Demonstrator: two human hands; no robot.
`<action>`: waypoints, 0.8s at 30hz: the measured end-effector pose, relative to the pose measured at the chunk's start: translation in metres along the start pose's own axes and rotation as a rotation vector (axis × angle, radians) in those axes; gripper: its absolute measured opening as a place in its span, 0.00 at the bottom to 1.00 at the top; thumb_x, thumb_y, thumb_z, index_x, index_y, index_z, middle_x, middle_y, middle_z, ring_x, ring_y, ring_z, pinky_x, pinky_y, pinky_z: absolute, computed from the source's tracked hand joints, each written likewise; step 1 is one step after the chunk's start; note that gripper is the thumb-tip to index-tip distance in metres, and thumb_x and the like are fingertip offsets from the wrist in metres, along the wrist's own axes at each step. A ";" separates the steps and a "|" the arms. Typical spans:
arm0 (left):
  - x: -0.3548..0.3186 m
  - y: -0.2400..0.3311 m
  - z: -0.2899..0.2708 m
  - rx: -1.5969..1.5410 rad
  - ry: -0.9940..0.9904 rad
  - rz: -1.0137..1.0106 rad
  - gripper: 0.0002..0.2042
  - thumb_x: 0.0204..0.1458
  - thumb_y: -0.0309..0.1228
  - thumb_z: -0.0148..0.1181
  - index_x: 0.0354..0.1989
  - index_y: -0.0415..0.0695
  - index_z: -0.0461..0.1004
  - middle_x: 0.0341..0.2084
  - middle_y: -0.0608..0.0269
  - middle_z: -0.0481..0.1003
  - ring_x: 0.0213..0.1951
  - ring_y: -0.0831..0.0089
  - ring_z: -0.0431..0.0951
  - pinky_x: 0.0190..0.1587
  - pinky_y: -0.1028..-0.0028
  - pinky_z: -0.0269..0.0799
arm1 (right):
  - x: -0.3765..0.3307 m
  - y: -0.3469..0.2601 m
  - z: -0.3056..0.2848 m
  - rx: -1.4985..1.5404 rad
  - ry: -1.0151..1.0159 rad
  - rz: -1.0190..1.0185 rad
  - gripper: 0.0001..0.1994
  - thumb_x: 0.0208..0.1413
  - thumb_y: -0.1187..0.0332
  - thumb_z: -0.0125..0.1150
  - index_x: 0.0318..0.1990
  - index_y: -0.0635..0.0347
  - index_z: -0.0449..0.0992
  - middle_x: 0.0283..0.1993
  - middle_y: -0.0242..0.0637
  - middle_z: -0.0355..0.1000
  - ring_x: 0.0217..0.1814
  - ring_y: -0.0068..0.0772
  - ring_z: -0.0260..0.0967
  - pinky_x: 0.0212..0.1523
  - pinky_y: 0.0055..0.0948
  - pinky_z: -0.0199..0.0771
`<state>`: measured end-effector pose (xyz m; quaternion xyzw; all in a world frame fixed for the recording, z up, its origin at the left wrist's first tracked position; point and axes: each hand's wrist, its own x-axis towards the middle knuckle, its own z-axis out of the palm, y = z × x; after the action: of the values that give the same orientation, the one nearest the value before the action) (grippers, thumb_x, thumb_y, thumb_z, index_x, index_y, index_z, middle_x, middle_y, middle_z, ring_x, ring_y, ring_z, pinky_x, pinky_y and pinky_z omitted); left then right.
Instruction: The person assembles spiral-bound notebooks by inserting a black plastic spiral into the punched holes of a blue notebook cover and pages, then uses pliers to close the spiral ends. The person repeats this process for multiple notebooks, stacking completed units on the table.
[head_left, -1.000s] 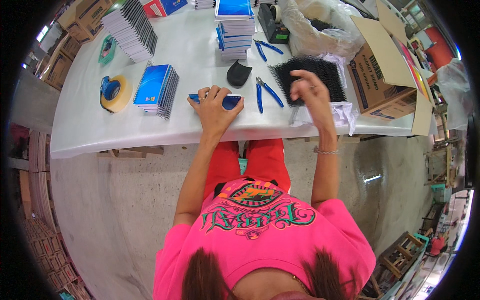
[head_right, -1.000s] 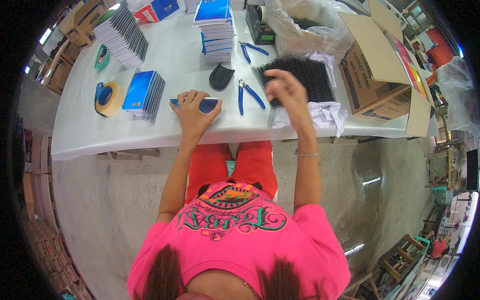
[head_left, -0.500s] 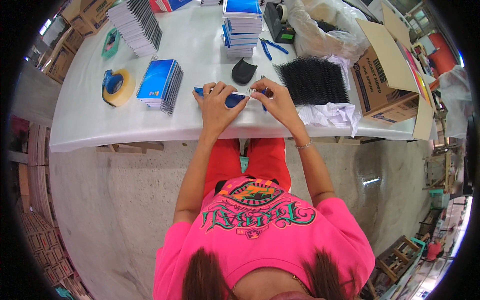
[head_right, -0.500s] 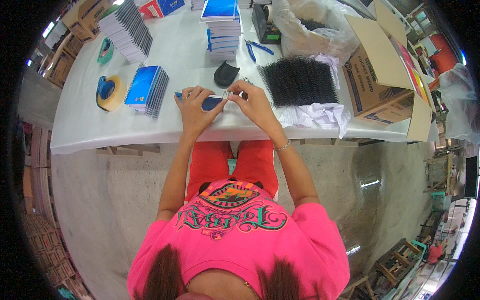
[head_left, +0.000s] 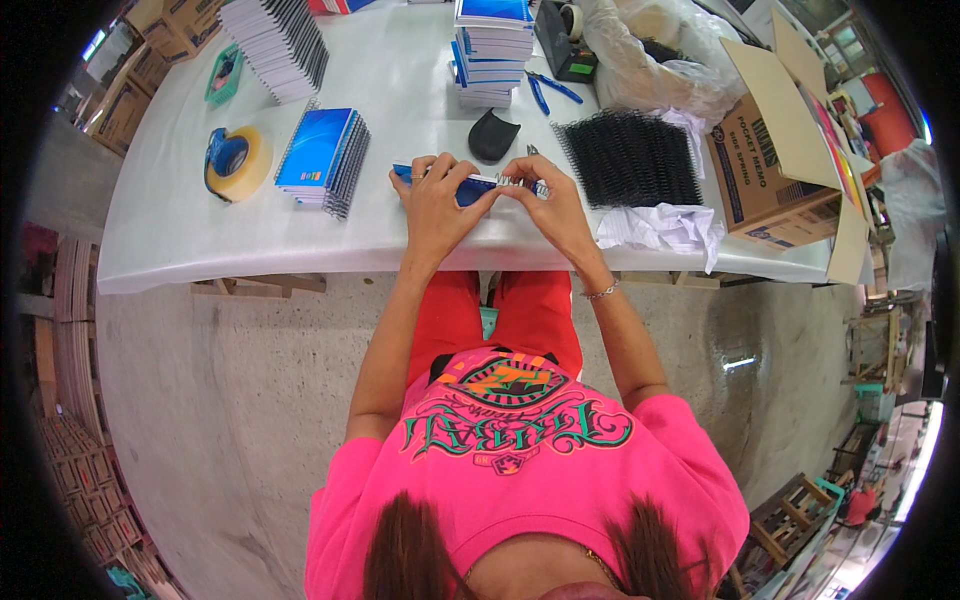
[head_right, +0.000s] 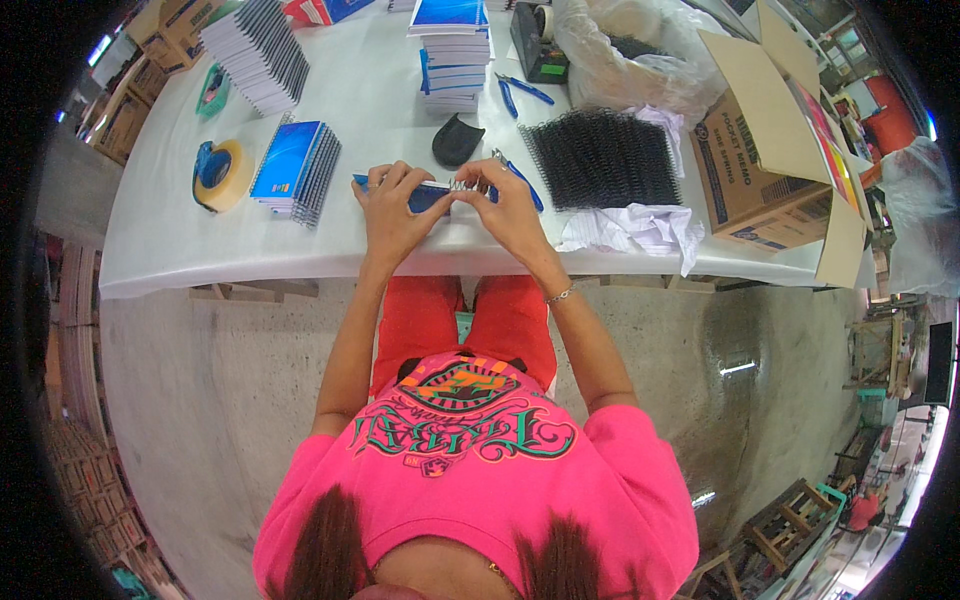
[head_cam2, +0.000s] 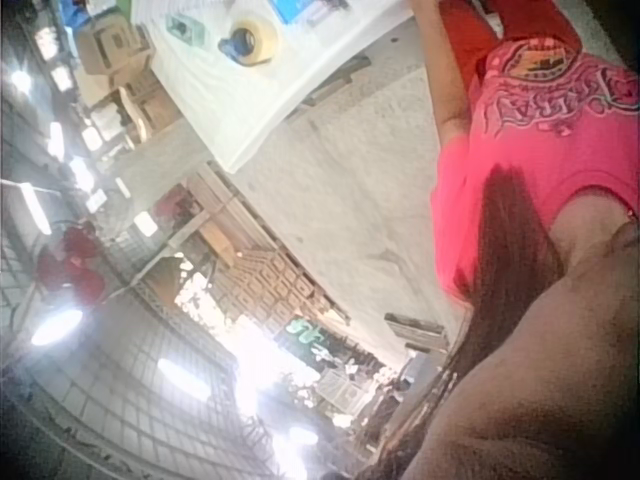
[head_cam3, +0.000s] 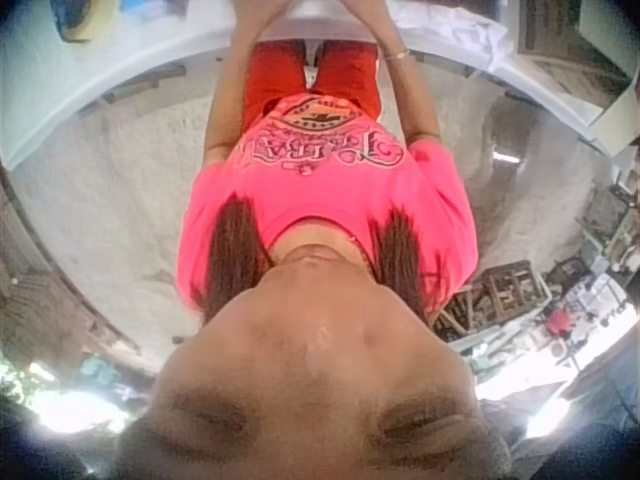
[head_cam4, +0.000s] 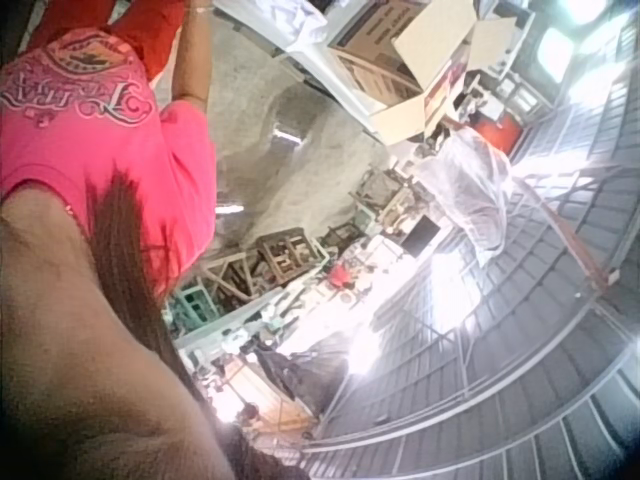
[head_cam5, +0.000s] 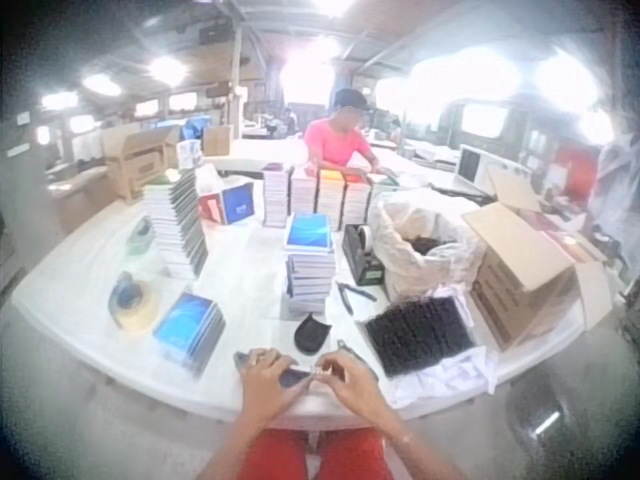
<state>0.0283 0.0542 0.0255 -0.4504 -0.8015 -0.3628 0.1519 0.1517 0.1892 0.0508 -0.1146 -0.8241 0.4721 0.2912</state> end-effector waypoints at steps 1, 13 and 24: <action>0.000 0.000 0.000 0.008 -0.001 0.000 0.17 0.44 0.50 0.70 0.32 0.51 0.78 0.34 0.71 0.71 0.50 0.61 0.68 0.55 0.29 0.49 | 0.000 0.001 0.000 0.019 -0.001 0.000 0.11 0.51 0.77 0.66 0.42 0.66 0.76 0.37 0.38 0.74 0.37 0.29 0.71 0.41 0.26 0.69; 0.002 -0.001 0.000 0.030 -0.056 -0.013 0.16 0.48 0.51 0.66 0.34 0.52 0.77 0.37 0.71 0.71 0.52 0.61 0.67 0.56 0.26 0.47 | 0.000 0.004 0.002 -0.089 -0.085 -0.063 0.08 0.57 0.73 0.60 0.42 0.66 0.76 0.37 0.44 0.74 0.37 0.40 0.72 0.41 0.35 0.70; 0.001 0.000 -0.012 0.034 -0.167 -0.012 0.12 0.59 0.43 0.55 0.49 0.58 0.75 0.44 0.70 0.70 0.55 0.62 0.65 0.56 0.26 0.47 | 0.007 -0.006 0.013 -0.416 -0.005 -0.151 0.08 0.61 0.64 0.57 0.39 0.60 0.72 0.37 0.42 0.71 0.39 0.49 0.69 0.42 0.42 0.59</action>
<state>0.0262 0.0463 0.0341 -0.4715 -0.8202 -0.3112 0.0901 0.1392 0.1802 0.0535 -0.1091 -0.9107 0.2690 0.2939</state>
